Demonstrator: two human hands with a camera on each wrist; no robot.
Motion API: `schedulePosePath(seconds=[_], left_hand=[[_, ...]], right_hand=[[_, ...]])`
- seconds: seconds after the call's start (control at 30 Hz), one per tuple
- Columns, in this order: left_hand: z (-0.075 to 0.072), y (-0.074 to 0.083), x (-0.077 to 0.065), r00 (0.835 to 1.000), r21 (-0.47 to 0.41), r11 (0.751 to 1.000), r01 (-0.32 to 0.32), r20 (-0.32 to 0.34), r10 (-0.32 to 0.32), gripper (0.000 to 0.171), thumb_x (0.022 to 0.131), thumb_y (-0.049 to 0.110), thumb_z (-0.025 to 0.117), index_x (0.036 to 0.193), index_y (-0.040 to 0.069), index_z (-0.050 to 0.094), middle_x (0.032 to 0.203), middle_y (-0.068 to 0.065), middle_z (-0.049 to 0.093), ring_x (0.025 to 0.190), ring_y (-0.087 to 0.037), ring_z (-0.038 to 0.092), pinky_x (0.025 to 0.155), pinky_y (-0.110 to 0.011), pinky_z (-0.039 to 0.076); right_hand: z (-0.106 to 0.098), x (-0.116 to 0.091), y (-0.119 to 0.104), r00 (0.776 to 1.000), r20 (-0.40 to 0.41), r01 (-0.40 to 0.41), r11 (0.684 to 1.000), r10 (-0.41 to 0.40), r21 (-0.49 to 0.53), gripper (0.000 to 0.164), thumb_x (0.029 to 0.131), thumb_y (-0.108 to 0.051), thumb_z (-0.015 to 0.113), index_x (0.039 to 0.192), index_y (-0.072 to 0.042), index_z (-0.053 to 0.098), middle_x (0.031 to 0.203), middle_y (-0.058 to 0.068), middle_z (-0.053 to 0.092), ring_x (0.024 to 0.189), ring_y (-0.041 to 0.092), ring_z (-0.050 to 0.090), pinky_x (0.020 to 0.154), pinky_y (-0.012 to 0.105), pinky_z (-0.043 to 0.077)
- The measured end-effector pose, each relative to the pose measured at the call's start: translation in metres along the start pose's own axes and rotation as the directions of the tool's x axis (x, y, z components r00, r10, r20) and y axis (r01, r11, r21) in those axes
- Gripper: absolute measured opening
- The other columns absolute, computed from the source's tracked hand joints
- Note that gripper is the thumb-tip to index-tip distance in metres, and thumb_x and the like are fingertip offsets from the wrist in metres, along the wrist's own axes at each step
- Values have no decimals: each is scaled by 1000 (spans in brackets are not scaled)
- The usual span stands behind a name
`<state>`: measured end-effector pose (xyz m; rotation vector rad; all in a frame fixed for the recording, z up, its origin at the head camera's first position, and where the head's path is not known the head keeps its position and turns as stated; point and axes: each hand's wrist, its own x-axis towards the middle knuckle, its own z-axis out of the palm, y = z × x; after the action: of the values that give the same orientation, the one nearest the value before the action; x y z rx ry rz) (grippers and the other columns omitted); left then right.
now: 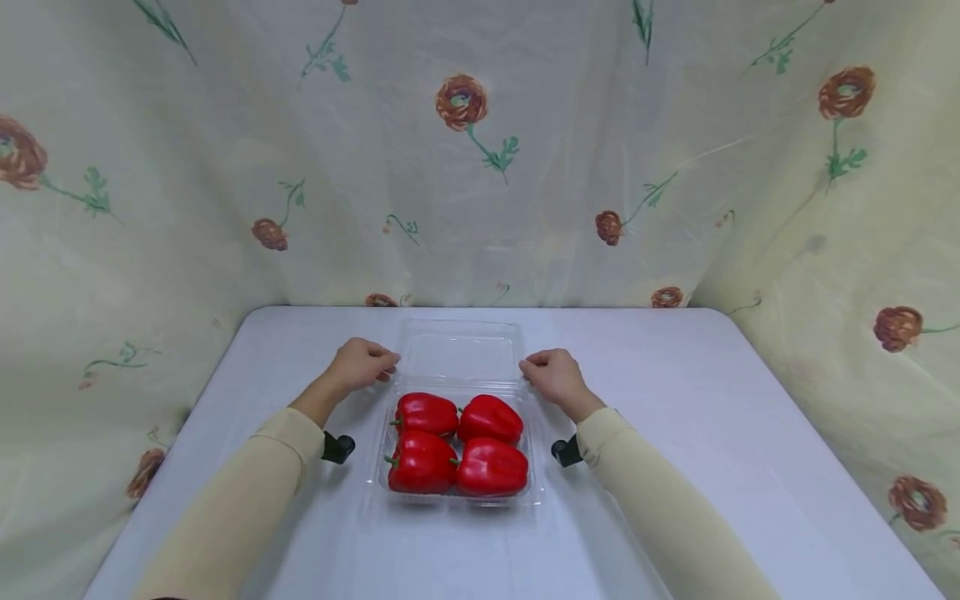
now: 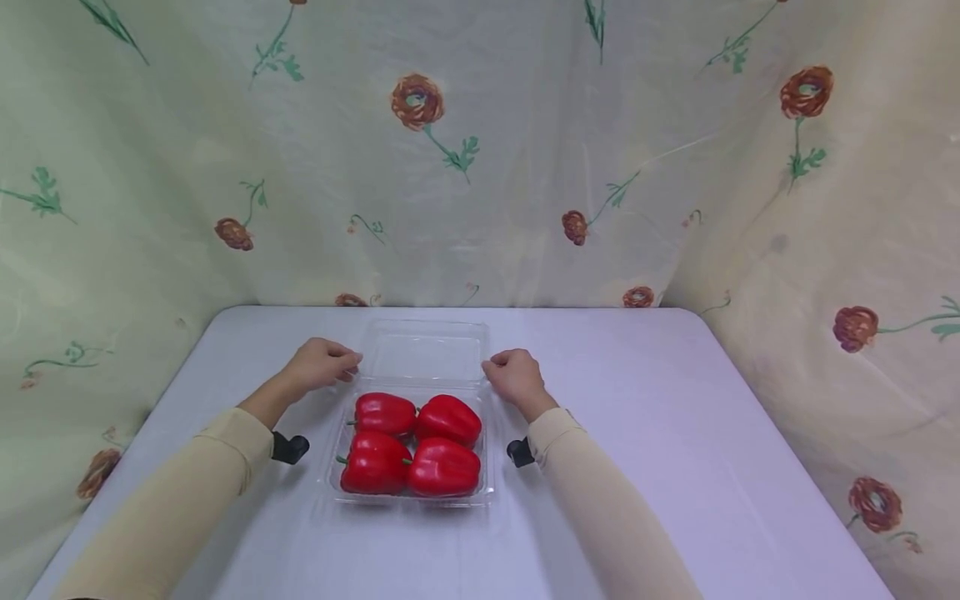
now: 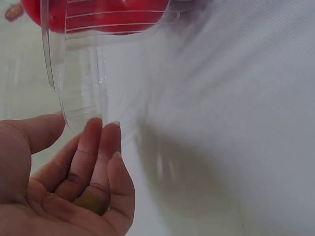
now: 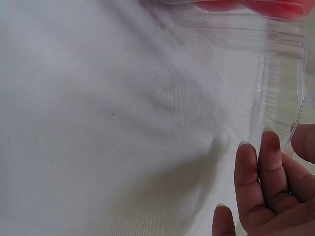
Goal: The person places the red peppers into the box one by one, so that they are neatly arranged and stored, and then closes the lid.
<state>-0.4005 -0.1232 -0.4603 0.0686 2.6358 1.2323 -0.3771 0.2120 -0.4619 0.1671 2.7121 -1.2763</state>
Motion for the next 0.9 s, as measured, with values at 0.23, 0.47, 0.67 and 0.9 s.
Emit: schedulePosePath(seconds=[0.23,0.47,0.67,0.9], left_hand=[[-3,3,-4,1000,-62,998,-2,-11,1,35,99,24,61,122,-2,65,106,-14,70,92,-23,69,83,-37,53],[-7,8,-13,997,-71,997,-44,-74,39,30,98,25,64,118,3,65,105,-13,70,94,-25,66,81,-37,51],[-12,13,-24,984,-23,990,-136,-122,132,23,96,24,67,111,6,66,100,-10,70,91,-26,64,78,-35,54],[-15,10,-40,950,63,965,-256,-169,263,17,93,20,71,104,8,68,97,-7,69,86,-23,62,73,-32,55]], right_hand=[[-1,-3,-2,996,-55,69,998,-69,-7,40,98,-28,60,128,-2,62,108,12,68,94,25,62,82,36,55],[-6,-12,-3,981,-117,156,988,-154,5,35,98,-25,62,126,-4,63,102,12,67,89,23,66,78,35,54],[-12,-18,-1,950,-149,276,961,-275,-9,26,98,-22,63,117,-6,61,97,8,69,87,22,65,74,33,54],[-17,-30,4,900,-144,401,911,-411,-94,18,96,-20,66,111,-11,59,97,4,67,89,21,61,77,36,55]])
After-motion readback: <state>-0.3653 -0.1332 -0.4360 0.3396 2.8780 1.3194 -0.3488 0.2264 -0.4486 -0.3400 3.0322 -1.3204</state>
